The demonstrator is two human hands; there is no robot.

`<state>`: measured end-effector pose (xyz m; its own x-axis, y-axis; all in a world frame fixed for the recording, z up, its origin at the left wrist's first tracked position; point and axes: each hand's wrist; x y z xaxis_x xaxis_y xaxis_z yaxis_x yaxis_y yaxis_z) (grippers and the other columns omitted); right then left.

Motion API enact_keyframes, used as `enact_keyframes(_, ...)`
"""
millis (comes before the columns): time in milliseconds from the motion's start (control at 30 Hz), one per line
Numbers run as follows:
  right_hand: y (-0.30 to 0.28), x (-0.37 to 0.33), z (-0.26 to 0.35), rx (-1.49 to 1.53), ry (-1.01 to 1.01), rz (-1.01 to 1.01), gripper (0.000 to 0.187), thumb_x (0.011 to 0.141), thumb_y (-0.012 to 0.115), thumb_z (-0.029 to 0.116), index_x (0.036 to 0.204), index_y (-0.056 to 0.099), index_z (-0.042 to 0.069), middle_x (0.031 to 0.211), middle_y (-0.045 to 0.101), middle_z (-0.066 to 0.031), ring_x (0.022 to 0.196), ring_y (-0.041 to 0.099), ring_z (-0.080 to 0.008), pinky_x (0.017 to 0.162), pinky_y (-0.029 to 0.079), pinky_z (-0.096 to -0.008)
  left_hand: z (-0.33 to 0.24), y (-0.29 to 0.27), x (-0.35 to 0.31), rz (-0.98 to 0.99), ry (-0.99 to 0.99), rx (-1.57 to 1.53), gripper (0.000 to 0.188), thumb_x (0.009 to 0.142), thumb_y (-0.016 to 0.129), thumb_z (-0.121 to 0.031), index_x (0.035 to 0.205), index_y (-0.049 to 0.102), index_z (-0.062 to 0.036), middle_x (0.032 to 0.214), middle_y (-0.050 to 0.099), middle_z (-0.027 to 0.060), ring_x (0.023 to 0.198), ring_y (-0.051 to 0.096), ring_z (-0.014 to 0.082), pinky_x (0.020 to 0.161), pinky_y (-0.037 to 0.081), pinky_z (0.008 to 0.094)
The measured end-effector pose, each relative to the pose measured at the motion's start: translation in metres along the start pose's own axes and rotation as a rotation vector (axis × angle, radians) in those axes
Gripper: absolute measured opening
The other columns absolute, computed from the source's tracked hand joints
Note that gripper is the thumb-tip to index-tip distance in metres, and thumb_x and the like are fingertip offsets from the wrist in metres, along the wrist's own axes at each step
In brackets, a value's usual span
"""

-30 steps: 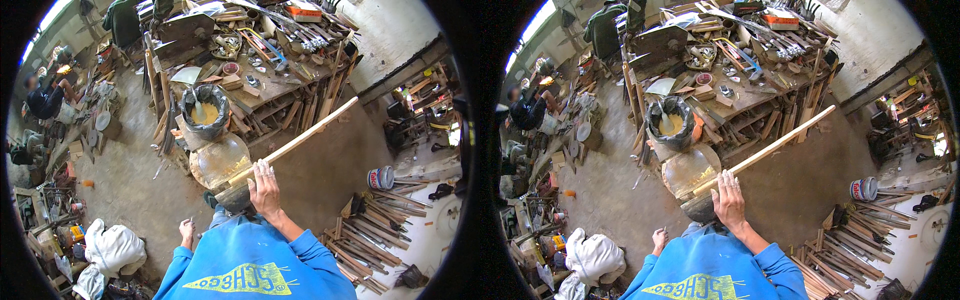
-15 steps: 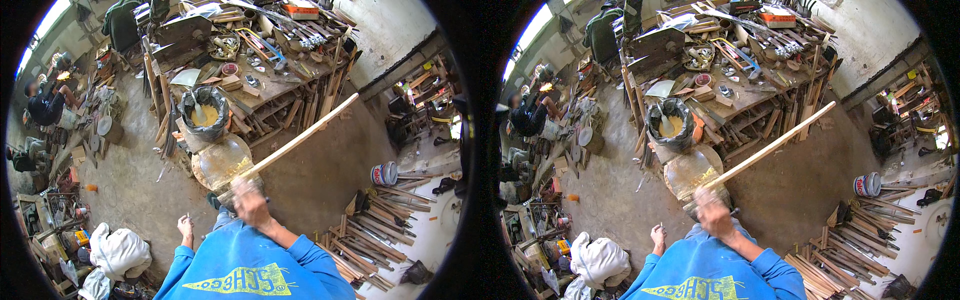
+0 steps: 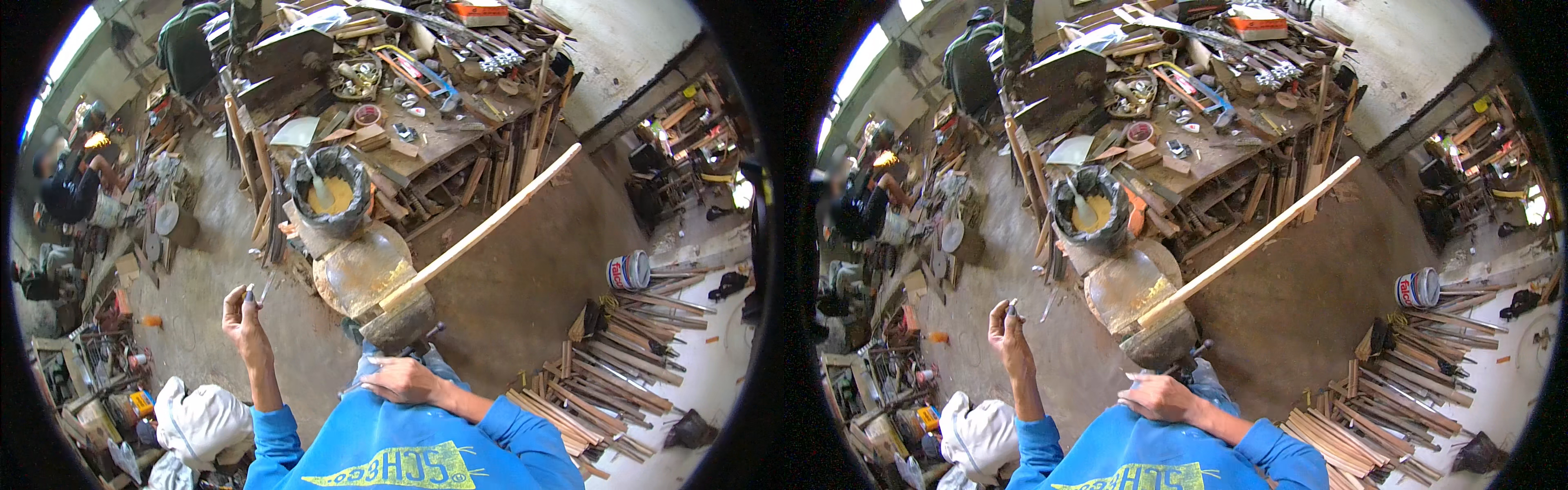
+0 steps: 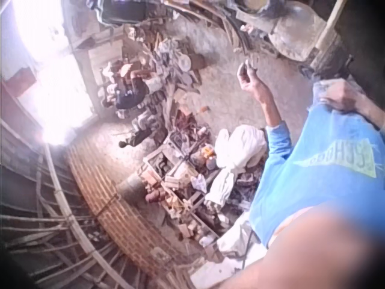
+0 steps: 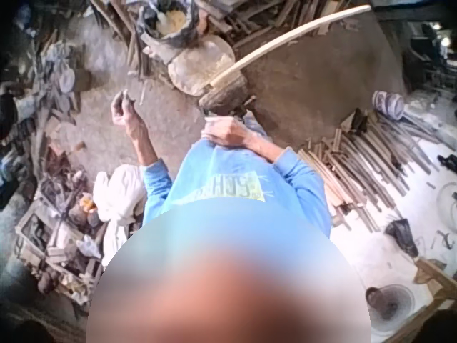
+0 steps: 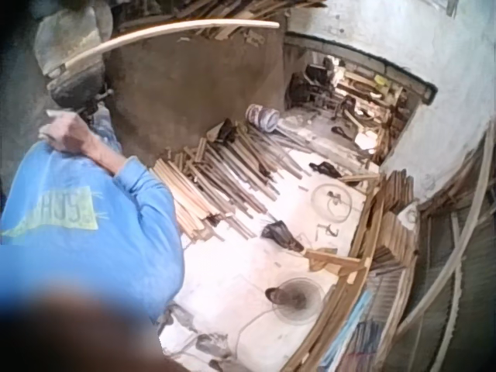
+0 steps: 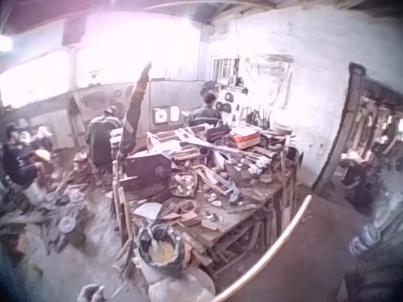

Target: The person repeatedly smooths a long wooden dowel on a rotating grinding wheel, applying a paste from a nearby container and using a small tool to scrape or refine the surface. The dowel is turned and repositioned multiple times to work different sections.

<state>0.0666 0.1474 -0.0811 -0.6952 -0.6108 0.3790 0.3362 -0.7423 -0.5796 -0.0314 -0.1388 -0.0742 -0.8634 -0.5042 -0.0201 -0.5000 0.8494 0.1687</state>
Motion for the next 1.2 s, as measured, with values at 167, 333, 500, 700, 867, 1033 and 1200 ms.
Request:
enact_keyframes(167, 0.032, -0.066, -0.014, -0.08, 0.971, -0.694, 0.013, 0.096, 0.061, 0.011, 0.107, 0.061, 0.005, 0.095, 0.066, -0.0165, 0.089, 0.067, -0.0338, 0.078, 0.052, -0.0412, -0.106, 0.079, -0.031, 0.292, 0.486, 0.24, 0.007, 0.089, 0.066, -0.003, 0.09, 0.06, -0.0044, 0.091, 0.064, 0.009, 0.085, 0.06, 0.0204, 0.079, 0.05, 0.033)
enact_keyframes(333, 0.057, -0.129, -0.081, 0.374, 1.522, -1.262, 0.035, 0.094, 0.057, 0.023, 0.123, 0.056, 0.002, 0.108, 0.061, -0.0097, 0.091, 0.058, -0.0203, 0.083, 0.048, -0.0357, -0.194, 0.126, -0.073, 0.904, 0.869, -0.097, 0.031, 0.086, 0.075, -0.012, 0.103, 0.049, -0.0171, 0.086, 0.065, -0.0115, 0.069, 0.057, 0.0094, 0.079, 0.044, 0.0325)
enact_keyframes(500, 0.075, -0.137, -0.102, 0.733, 1.591, -1.077, 0.044, 0.096, 0.053, 0.048, 0.098, 0.067, 0.007, 0.086, 0.061, -0.0028, 0.081, 0.054, -0.0168, 0.074, 0.044, -0.0305, -0.225, 0.18, -0.103, 0.934, 1.093, -0.394, 0.034, 0.085, 0.076, -0.014, 0.106, 0.05, -0.0143, 0.088, 0.067, -0.0104, 0.082, 0.062, 0.009, 0.089, 0.044, 0.0341)
enact_keyframes(700, 0.079, -0.14, -0.115, 0.504, 1.393, -0.934, 0.05, 0.096, 0.058, 0.043, 0.092, 0.065, -0.007, 0.081, 0.067, -0.022, 0.076, 0.062, -0.0288, 0.071, 0.046, -0.0423, -0.203, 0.222, -0.119, 0.783, 1.552, -0.476, 0.032, 0.085, 0.077, -0.022, 0.103, 0.052, -0.0187, 0.092, 0.067, -0.013, 0.093, 0.058, 0.0056, 0.088, 0.042, 0.0333)
enact_keyframes(867, 0.099, -0.137, -0.122, 0.316, 1.504, -0.979, 0.055, 0.094, 0.06, 0.047, 0.085, 0.062, -0.007, 0.087, 0.065, -0.0345, 0.09, 0.062, -0.0506, 0.078, 0.047, -0.0532, -0.083, 0.296, -0.102, 0.954, 0.747, 0.775, 0.068, 0.08, 0.077, -0.017, 0.136, 0.043, 0.0024, 0.14, 0.05, 0.0229, 0.131, 0.048, 0.0385, 0.111, 0.035, 0.046)
enact_keyframes(1033, 0.065, -0.129, -0.144, 0.482, 1.447, -1.15, 0.044, 0.098, 0.055, 0.04, 0.092, 0.06, -0.003, 0.081, 0.066, -0.0205, 0.071, 0.065, -0.0357, 0.067, 0.05, -0.0457, 0.057, 0.313, -0.079, 1.284, 0.228, 1.176, 0.057, 0.087, 0.067, -0.015, 0.138, 0.044, -0.0053, 0.106, 0.067, 0.029, 0.101, 0.063, 0.0476, 0.084, 0.051, 0.0513)
enact_keyframes(1200, 0.017, -0.132, -0.164, 0.962, 1.165, -1.613, 0.036, 0.105, 0.041, 0.04, 0.102, 0.052, 0.006, 0.076, 0.055, -0.0048, 0.063, 0.058, -0.0147, 0.057, 0.052, -0.0307, 0.089, 0.292, -0.087, 1.167, 0.414, 0.998, 0.037, 0.09, 0.058, -0.007, 0.125, 0.048, -0.0037, 0.093, 0.063, 0.027, 0.092, 0.063, 0.0459, 0.077, 0.05, 0.0518)
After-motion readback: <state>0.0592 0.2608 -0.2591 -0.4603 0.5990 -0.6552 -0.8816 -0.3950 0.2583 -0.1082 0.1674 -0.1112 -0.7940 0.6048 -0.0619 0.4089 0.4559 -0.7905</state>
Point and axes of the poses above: each hand's wrist, its own x-axis towards the middle knuckle, its own y-axis out of the palm, z = x × y
